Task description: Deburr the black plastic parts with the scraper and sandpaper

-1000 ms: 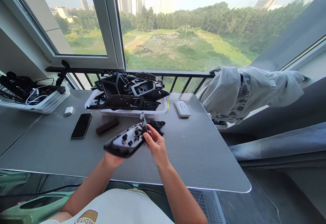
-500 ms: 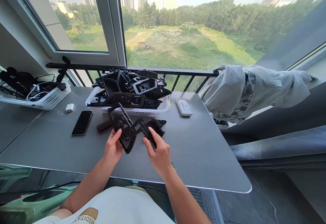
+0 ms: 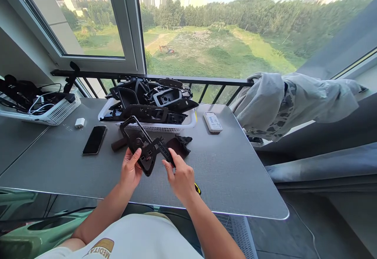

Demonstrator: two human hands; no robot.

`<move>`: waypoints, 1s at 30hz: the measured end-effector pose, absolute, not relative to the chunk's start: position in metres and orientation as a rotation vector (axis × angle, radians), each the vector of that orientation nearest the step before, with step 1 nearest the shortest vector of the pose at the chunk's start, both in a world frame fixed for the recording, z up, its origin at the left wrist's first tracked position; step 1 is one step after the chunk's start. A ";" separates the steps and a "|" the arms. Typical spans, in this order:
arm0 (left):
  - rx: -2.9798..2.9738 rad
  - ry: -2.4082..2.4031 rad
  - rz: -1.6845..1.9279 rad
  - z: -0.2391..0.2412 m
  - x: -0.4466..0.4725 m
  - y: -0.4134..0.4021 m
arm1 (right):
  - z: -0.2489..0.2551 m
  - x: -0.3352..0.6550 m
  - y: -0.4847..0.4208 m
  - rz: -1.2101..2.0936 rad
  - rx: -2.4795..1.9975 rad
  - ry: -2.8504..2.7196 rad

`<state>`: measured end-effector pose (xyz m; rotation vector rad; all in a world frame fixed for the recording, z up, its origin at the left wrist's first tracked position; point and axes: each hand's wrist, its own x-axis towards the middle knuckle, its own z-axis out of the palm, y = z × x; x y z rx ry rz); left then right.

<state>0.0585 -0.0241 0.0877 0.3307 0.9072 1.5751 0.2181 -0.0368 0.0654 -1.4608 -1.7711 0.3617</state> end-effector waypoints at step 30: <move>0.463 0.969 1.635 0.057 0.071 -0.026 | 0.073 0.213 -0.039 0.470 -1.500 -1.565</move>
